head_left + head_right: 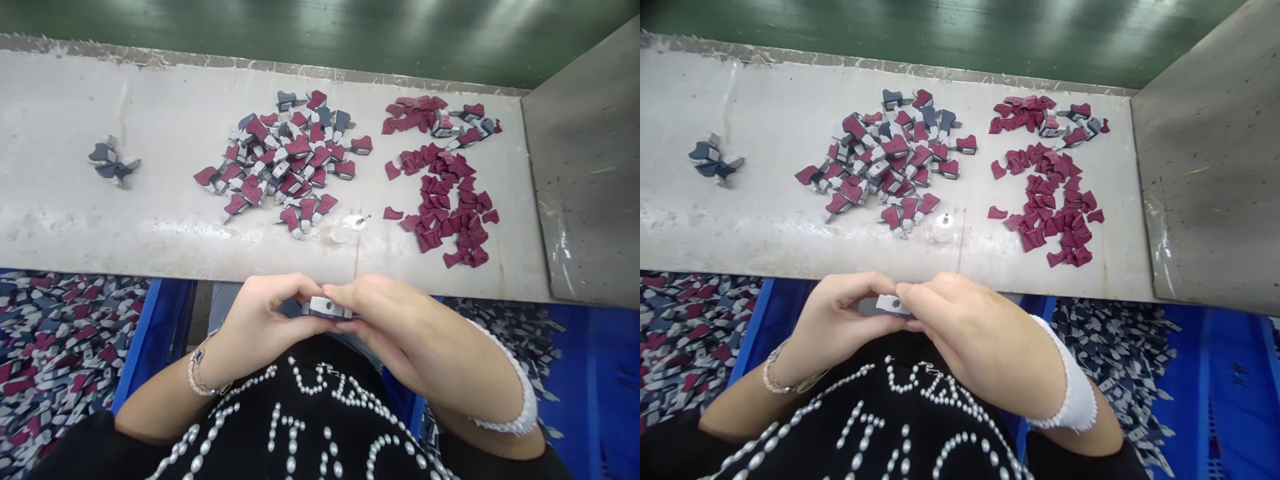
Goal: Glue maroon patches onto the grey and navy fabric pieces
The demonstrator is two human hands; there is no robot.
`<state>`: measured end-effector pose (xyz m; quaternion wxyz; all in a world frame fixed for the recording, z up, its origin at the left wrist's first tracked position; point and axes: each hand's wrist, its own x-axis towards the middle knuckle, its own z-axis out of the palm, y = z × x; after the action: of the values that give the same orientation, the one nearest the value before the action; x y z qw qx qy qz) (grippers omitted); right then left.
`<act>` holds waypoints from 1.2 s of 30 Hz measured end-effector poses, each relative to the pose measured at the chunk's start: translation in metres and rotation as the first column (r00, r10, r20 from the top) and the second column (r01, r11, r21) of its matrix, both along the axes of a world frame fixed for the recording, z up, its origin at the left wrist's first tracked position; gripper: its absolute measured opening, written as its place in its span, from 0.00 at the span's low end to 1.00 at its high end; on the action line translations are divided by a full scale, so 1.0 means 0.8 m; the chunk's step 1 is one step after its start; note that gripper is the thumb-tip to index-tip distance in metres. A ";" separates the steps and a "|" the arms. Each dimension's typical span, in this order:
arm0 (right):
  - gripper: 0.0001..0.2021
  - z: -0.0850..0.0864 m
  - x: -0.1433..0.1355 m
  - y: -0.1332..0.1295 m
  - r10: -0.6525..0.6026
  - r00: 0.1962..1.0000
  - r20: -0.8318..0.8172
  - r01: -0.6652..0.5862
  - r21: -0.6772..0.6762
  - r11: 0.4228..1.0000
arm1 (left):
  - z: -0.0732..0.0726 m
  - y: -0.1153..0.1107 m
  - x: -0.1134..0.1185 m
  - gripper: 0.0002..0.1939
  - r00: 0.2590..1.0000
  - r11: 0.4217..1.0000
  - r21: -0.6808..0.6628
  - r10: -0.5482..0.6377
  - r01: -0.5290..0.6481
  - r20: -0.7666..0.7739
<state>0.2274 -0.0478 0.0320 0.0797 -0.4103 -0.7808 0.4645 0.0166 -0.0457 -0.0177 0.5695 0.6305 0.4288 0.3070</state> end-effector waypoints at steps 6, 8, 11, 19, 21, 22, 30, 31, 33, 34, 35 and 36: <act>0.18 -0.001 -0.003 0.003 -0.130 0.987 -0.095 0.133 0.021 0.991 | -0.005 0.000 -0.003 0.18 0.989 0.999 -0.018 0.045 -0.043 0.141; 0.18 -0.002 -0.005 0.001 -0.152 0.982 -0.108 0.156 0.026 0.987 | -0.006 -0.001 -0.003 0.14 0.988 0.996 0.043 0.074 -0.081 0.138; 0.17 -0.002 -0.007 -0.002 -0.153 0.983 -0.098 0.160 0.069 0.985 | -0.006 -0.002 -0.004 0.12 0.991 0.987 0.128 0.085 -0.098 0.108; 0.17 0.000 -0.008 -0.006 -0.051 0.992 -0.120 0.065 0.115 0.991 | -0.002 0.001 -0.005 0.11 0.982 0.962 0.261 0.037 -0.085 0.183; 0.16 0.001 -0.008 -0.007 -0.056 0.993 -0.102 0.067 0.103 0.992 | 0.000 0.003 -0.005 0.11 0.988 0.956 0.284 0.026 -0.070 0.155; 0.16 0.002 -0.008 -0.007 -0.057 0.994 -0.093 0.066 0.090 0.994 | 0.002 0.003 -0.005 0.11 0.991 0.957 0.283 0.018 -0.055 0.130; 0.22 0.004 -0.007 -0.009 -0.029 0.994 -0.101 0.039 0.098 0.994 | 0.007 -0.003 -0.010 0.11 0.996 0.959 0.282 0.010 -0.035 0.092; 0.21 0.004 -0.007 -0.009 -0.023 0.995 -0.094 0.032 0.095 0.995 | 0.006 -0.004 -0.009 0.11 0.995 0.957 0.290 0.005 -0.033 0.097; 0.20 0.005 -0.007 -0.010 0.001 0.998 -0.065 0.006 0.105 0.995 | 0.003 -0.005 -0.008 0.11 0.994 0.952 0.305 0.000 -0.033 0.110; 0.20 0.006 -0.007 -0.010 0.017 0.999 -0.044 -0.012 0.119 0.993 | 0.002 -0.006 -0.007 0.11 0.993 0.952 0.304 0.001 -0.038 0.120; 0.19 0.007 -0.006 -0.011 0.034 0.999 -0.020 -0.031 0.137 0.990 | 0.002 -0.006 -0.006 0.10 0.991 0.952 0.301 0.004 -0.045 0.136; 0.19 0.009 -0.006 -0.011 0.049 0.999 -0.002 -0.048 0.155 0.987 | 0.002 -0.006 -0.005 0.10 0.989 0.955 0.290 0.008 -0.052 0.150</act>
<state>0.2228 -0.0566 0.0390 0.1022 -0.3823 -0.8240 0.4056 0.0123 -0.0502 -0.0164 0.4951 0.6770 0.3447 0.4215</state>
